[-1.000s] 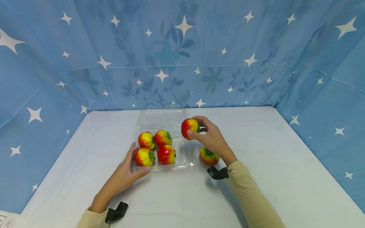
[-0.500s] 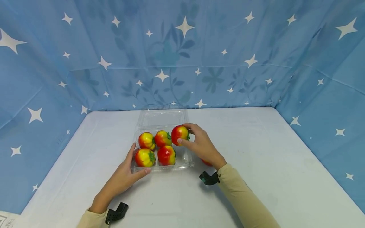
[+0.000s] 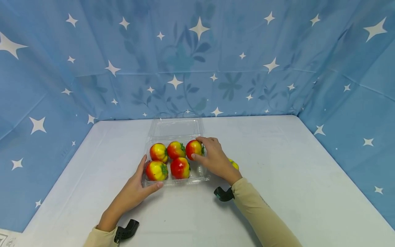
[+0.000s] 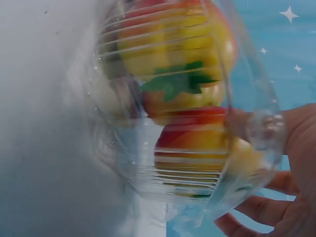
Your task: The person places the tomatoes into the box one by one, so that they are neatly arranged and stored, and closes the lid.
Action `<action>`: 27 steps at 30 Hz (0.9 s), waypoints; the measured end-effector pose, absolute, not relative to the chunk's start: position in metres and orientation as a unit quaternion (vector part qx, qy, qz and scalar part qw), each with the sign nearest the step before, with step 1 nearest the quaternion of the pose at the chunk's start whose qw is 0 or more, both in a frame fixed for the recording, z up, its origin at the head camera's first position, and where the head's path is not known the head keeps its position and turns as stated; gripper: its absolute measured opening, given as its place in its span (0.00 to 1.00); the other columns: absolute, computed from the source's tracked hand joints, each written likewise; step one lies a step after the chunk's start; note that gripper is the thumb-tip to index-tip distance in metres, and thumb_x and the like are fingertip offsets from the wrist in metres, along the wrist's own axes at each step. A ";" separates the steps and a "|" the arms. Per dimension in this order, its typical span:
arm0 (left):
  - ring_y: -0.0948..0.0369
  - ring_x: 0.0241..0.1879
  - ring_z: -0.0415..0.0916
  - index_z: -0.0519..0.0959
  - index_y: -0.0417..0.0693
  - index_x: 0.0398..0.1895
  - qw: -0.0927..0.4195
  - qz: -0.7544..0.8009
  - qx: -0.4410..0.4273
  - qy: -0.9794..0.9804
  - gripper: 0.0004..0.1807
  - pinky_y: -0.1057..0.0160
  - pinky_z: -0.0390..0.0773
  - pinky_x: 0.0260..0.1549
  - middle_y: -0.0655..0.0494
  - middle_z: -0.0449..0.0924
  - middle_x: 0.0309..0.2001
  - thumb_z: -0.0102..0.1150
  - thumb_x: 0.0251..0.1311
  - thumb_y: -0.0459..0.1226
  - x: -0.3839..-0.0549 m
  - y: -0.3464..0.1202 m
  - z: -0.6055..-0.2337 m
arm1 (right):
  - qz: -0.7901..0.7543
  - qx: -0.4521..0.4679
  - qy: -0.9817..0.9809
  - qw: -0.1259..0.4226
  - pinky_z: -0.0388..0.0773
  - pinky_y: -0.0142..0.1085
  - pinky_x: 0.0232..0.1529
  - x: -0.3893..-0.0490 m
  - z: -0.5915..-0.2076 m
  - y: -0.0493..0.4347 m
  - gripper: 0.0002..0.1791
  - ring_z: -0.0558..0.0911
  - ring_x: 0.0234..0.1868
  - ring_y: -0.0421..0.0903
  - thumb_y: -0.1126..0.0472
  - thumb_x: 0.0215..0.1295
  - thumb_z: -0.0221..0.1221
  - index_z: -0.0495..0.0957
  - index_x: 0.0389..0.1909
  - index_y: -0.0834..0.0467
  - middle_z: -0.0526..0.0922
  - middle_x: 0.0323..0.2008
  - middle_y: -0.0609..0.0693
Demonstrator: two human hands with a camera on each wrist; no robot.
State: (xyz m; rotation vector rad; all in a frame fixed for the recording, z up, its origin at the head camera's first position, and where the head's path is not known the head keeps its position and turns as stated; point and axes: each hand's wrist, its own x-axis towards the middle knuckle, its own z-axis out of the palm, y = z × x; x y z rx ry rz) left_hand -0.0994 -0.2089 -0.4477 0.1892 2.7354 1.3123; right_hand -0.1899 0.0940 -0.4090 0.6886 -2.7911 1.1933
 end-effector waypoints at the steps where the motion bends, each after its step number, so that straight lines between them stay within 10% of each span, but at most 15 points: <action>1: 0.33 0.81 0.46 0.34 0.49 0.89 0.051 0.431 0.062 0.899 0.64 0.29 0.51 0.74 0.33 0.45 0.85 0.70 0.68 0.57 -0.099 -0.209 -0.448 | 0.380 0.219 -0.898 0.017 0.75 0.58 0.68 -0.190 -0.409 0.093 0.35 0.65 0.74 0.62 0.56 0.71 0.71 0.71 0.74 0.62 0.77 0.67 0.59; 27: 0.33 0.82 0.45 0.34 0.49 0.89 0.045 0.433 0.064 0.898 0.64 0.29 0.51 0.73 0.35 0.42 0.85 0.71 0.68 0.56 -0.099 -0.209 -0.448 | 0.254 0.236 -0.933 0.093 0.66 0.60 0.72 -0.188 -0.422 0.079 0.32 0.70 0.69 0.63 0.53 0.72 0.71 0.75 0.70 0.62 0.79 0.64 0.63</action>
